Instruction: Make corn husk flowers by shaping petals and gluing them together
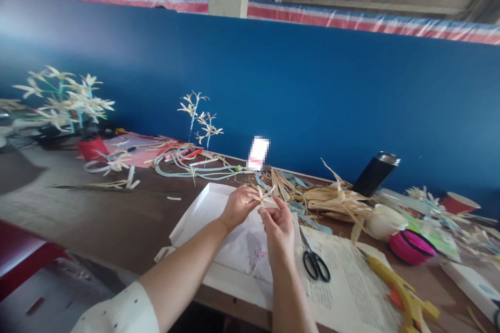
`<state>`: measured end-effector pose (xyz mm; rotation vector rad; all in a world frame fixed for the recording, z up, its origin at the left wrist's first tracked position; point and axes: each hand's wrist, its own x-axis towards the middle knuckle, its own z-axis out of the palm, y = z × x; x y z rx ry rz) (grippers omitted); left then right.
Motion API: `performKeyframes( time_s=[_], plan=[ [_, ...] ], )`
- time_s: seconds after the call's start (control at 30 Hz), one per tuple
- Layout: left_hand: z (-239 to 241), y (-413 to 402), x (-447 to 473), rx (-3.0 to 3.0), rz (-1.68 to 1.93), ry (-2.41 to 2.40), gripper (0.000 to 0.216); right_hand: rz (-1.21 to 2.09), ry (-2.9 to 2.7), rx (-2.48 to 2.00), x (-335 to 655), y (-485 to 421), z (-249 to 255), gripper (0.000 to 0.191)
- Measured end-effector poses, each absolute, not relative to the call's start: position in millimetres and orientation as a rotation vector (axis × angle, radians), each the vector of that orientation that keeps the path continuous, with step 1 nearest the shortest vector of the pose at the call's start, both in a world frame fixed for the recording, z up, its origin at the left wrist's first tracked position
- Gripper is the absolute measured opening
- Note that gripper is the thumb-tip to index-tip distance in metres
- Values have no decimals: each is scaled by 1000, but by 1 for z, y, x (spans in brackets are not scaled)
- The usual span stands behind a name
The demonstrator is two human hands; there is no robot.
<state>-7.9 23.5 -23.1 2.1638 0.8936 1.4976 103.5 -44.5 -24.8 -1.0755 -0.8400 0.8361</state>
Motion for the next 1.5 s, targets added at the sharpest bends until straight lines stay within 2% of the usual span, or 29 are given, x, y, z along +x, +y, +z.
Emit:
performKeyframes(
  time_s=[0.53,0.83,1.17,1.5],
  plan=[
    [-20,22,-8,2151,1471,862,8,858,-860,-1072,107,-48,-24,67],
    [-21,24,-8,2227,1528,879,8,853,-750,-1095,108,-53,-18,55],
    [-25,23,-6,2321,1410,821,11,817,-655,-1045,107,-50,-16,48],
    [-26,23,-5,2212,1425,867,10,792,-629,-1070,114,-45,-24,50]
  ],
)
